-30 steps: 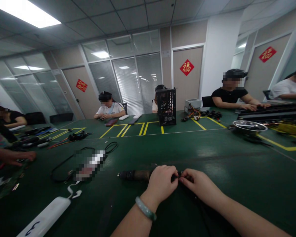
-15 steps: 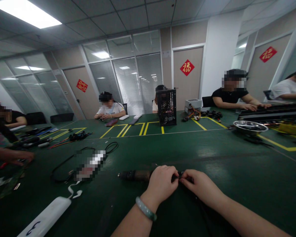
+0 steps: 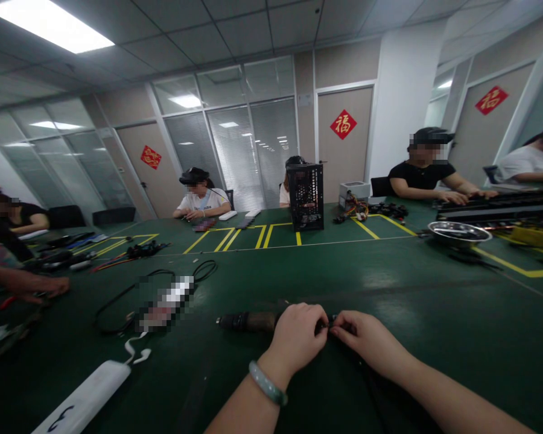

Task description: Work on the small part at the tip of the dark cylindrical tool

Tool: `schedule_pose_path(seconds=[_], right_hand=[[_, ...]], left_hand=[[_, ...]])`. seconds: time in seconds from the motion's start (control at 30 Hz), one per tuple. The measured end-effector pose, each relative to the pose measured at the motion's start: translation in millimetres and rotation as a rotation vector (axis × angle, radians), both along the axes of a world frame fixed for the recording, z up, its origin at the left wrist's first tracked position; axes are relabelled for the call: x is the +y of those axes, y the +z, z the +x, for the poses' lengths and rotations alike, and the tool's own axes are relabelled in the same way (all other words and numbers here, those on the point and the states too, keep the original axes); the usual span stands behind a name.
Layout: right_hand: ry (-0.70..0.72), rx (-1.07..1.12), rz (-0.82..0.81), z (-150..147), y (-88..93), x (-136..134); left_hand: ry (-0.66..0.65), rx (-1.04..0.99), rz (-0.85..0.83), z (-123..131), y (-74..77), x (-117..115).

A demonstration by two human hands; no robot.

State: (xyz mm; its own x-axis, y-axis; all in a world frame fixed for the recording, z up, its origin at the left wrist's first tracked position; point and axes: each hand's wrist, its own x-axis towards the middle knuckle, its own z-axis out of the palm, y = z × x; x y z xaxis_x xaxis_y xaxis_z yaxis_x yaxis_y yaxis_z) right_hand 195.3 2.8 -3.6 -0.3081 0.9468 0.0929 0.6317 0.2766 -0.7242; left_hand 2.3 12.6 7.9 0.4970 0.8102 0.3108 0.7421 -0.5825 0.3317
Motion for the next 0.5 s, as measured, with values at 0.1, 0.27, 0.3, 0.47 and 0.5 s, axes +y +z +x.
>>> schedule_pose_path(seconds=[0.1, 0.27, 0.3, 0.47, 0.5], right_hand=[[-0.002, -0.007, -0.005, -0.1, 1.5, -0.8], [0.001, -0.028, 0.004, -0.9, 3.0, -0.8], [-0.002, -0.032, 0.007, -1.0, 2.8, -0.5], [0.0, -0.023, 0.019, -0.6, -1.0, 1.7], [0.001, -0.022, 0.024, -0.5, -2.0, 2.4]], left_hand=[[0.017, -0.004, -0.005, -0.4, -0.4, -0.2], [0.007, 0.007, -0.022, -0.7, 0.5, -1.0], [0.003, 0.014, -0.023, -0.7, 0.9, -1.2], [-0.012, 0.005, -0.006, -0.7, 1.2, -1.2], [-0.016, 0.001, -0.003, -0.8, 0.7, -1.0]])
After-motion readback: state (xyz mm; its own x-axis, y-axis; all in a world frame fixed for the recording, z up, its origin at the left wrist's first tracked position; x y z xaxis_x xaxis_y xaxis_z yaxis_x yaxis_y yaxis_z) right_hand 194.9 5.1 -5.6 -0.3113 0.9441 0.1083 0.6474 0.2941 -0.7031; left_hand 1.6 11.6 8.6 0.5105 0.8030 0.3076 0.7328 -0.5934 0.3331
